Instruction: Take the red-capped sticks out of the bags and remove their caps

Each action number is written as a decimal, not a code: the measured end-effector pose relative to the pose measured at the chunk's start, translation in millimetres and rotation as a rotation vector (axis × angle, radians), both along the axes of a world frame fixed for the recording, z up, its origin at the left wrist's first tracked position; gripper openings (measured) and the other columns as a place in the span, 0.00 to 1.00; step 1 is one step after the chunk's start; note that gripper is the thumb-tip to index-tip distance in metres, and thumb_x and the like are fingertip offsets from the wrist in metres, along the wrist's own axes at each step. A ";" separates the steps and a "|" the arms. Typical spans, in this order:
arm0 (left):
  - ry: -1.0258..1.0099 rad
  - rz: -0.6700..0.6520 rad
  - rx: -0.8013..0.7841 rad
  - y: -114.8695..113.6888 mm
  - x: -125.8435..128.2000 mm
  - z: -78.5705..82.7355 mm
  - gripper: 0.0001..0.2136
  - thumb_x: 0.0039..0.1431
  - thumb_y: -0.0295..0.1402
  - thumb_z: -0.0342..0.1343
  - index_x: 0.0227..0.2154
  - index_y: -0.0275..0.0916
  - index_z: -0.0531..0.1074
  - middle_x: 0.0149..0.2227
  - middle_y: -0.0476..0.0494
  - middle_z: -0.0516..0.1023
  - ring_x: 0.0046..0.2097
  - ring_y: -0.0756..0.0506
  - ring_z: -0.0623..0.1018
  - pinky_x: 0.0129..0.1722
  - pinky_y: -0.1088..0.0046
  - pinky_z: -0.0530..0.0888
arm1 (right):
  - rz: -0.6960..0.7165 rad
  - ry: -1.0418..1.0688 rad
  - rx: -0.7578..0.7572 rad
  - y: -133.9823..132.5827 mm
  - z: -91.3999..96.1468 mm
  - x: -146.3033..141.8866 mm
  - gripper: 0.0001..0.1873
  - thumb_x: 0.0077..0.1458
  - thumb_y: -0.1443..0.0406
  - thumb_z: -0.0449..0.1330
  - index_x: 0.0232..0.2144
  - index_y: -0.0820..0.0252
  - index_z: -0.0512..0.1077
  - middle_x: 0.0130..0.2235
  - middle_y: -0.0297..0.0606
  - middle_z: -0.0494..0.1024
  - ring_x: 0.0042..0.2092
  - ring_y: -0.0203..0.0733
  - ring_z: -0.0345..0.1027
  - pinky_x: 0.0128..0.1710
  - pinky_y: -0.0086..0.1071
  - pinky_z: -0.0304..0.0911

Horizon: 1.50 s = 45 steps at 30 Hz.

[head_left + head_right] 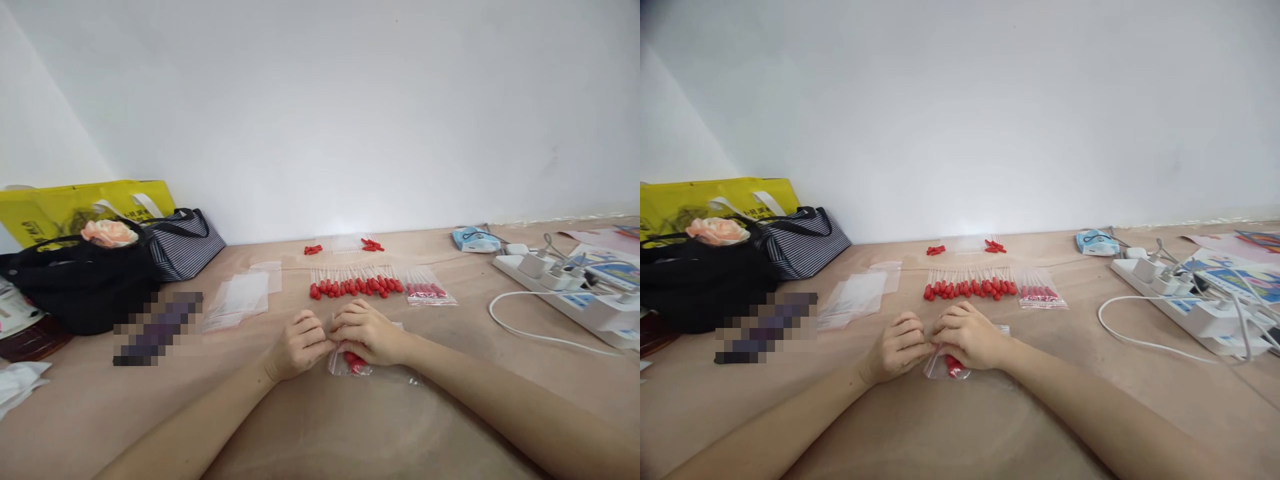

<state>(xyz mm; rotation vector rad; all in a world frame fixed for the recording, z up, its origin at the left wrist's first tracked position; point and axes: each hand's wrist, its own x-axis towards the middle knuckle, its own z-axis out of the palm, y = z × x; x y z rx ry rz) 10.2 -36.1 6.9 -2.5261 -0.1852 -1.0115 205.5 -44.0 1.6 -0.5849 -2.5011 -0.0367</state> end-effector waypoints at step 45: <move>0.222 0.016 0.070 2.5 1.7 -1.3 0.09 0.58 0.23 0.44 0.25 0.36 0.66 0.25 0.50 0.70 0.33 0.51 0.68 0.39 0.71 0.66 | 0.017 -0.035 0.333 6.1 -8.5 1.3 0.12 0.54 0.73 0.47 0.22 0.61 0.65 0.29 0.31 0.72 0.34 0.34 0.56 0.40 0.34 0.47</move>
